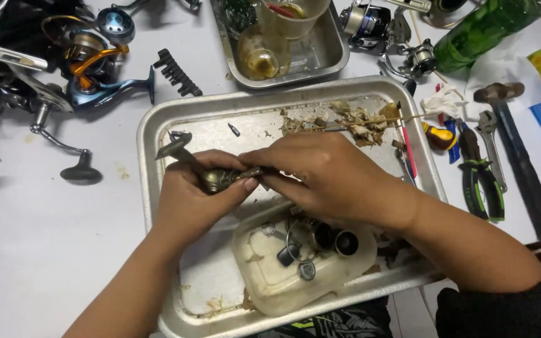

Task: Disassembling and repairing the internal mechanical components of a fishing reel body using various hand tools.

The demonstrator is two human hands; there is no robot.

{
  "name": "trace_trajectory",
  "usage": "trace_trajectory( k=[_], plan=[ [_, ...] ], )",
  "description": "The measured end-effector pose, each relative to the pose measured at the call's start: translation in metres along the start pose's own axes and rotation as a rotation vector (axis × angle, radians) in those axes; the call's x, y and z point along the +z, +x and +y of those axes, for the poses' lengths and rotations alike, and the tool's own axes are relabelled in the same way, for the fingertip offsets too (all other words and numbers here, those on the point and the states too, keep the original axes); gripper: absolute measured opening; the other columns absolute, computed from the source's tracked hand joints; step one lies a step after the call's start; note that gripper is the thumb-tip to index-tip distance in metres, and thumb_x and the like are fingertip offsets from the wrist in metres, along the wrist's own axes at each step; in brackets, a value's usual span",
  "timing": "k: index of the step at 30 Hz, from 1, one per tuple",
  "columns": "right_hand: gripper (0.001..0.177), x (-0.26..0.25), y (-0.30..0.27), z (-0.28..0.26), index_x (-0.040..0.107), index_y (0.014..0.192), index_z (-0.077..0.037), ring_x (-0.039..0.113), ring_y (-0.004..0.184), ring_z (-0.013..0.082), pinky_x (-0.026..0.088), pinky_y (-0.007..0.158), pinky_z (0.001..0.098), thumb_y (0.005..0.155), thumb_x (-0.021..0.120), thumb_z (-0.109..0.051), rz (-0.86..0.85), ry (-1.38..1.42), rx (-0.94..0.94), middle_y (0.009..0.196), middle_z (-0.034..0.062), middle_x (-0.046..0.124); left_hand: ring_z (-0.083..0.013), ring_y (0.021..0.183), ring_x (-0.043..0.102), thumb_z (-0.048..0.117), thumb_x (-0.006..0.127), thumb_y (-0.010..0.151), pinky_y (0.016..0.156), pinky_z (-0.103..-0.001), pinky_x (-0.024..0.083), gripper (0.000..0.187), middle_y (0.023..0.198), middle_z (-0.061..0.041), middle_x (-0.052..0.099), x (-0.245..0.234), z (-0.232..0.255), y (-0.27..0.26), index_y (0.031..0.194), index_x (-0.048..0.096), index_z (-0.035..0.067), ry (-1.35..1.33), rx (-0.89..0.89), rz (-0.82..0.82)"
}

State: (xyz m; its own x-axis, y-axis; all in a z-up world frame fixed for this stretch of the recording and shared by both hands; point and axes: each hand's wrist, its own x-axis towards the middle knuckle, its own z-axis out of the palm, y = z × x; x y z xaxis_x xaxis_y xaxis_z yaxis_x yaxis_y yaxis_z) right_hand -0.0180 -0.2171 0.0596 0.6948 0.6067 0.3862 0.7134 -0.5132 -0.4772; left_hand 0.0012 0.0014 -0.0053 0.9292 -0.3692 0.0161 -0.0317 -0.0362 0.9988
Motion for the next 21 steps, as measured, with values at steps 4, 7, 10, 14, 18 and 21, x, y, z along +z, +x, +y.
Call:
trace_trajectory(
  k=[4,7,10,14,18,21],
  plan=[
    [0.016,-0.011,-0.002,-0.002,0.077,0.11,-0.005,0.078,0.075,0.0179,0.066,0.066,0.028,0.095,0.073,-0.007,0.014,0.003,0.053,0.094,0.0088,0.081,-0.0094,0.065,0.066,0.011,0.086,0.077,0.059,-0.021,0.053,0.02,0.077,-0.004,0.076,0.003,0.015,0.0,0.095,0.079,0.009,-0.024,-0.176,0.003],
    [0.031,-0.016,-0.005,-0.007,0.07,0.123,0.0,0.079,0.096,0.0245,0.066,0.087,0.0339,0.094,0.073,-0.011,0.037,0.049,0.11,0.114,0.016,0.078,-0.0062,0.053,0.06,0.013,0.085,0.079,0.05,-0.019,0.048,0.017,0.066,-0.002,0.072,0.004,0.012,0.001,0.094,0.079,0.008,-0.018,-0.2,0.001],
    [0.023,-0.01,-0.006,-0.005,0.074,0.115,-0.001,0.081,0.089,0.0228,0.068,0.081,0.0316,0.095,0.075,-0.012,0.031,0.081,0.1,0.107,0.0133,0.08,-0.0057,0.055,0.059,0.012,0.085,0.079,0.052,-0.019,0.048,0.017,0.067,-0.002,0.071,0.006,0.013,0.002,0.094,0.078,0.008,-0.018,-0.202,-0.002],
    [0.015,-0.013,-0.006,-0.004,0.075,0.107,0.0,0.077,0.081,0.0207,0.065,0.074,0.0291,0.097,0.072,-0.01,0.065,0.041,0.108,0.096,0.0119,0.079,-0.0102,0.055,0.065,0.013,0.084,0.079,0.054,-0.021,0.053,0.024,0.068,-0.005,0.072,0.006,0.016,0.004,0.101,0.078,0.008,-0.028,-0.23,-0.03],
    [0.016,-0.035,-0.036,0.023,0.074,0.107,0.003,0.073,0.083,0.0231,0.06,0.071,0.0329,0.103,0.066,-0.01,0.097,-0.359,0.182,0.095,0.0155,0.077,-0.0175,0.064,0.065,0.022,0.073,0.084,0.067,-0.03,0.061,0.04,0.101,-0.007,0.069,0.002,0.02,0.009,0.122,0.068,0.01,-0.12,-0.302,-0.1],
    [0.022,-0.051,-0.064,0.039,0.076,0.105,-0.008,0.07,0.078,0.0194,0.054,0.068,0.037,0.101,0.064,-0.027,-0.067,-0.463,0.603,0.091,0.005,0.076,-0.0235,0.103,0.066,0.023,0.058,0.095,0.066,-0.034,0.061,0.042,0.107,-0.018,0.066,0.002,0.004,0.014,0.132,0.06,0.004,-0.348,-0.301,-0.161]
  ],
)
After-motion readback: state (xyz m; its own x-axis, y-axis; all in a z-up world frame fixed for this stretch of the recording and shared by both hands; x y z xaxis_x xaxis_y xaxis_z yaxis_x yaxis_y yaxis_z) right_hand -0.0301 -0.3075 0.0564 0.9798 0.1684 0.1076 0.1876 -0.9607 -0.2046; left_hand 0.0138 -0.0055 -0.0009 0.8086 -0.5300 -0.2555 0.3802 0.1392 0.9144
